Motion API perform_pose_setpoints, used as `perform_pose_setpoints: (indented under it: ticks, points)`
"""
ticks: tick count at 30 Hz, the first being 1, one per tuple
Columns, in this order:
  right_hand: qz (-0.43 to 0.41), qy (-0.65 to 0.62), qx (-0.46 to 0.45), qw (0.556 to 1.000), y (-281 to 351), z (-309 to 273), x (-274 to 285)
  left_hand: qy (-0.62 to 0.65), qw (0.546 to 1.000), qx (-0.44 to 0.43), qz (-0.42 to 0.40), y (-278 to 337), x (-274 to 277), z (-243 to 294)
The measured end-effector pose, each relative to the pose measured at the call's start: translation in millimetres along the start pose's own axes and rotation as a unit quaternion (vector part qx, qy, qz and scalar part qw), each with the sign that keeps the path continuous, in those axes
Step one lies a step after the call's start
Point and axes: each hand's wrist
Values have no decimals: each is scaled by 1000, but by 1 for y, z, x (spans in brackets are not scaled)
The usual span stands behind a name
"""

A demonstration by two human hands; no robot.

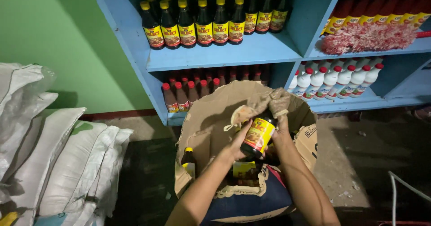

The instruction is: Wiping soy sauce bottles with a cloth and arranging them on a grocery shelf.

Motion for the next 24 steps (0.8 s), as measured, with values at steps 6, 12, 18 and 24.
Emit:
perform_pose_setpoints:
  ticks: [6, 12, 18, 24]
  points:
    - [82, 5, 10, 997, 6, -5, -10, 6, 993, 100, 65, -5, 9, 6]
    - [161, 218, 37, 962, 10, 2, -30, -605, 706, -294, 222, 1, -10, 5]
    - [121, 410, 147, 892, 20, 39, -57, -231, 889, -238, 315, -13, 27, 15]
    - [-33, 551, 103, 827, 55, 46, -127, -99, 884, -340, 305, 27, -20, 58]
Point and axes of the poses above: each hand's wrist, its own y-axis away from the middle knuckle, its own x-axis out of the back of the hand, z = x × y, and after that the axes turned 15 degrees about y, right-handed
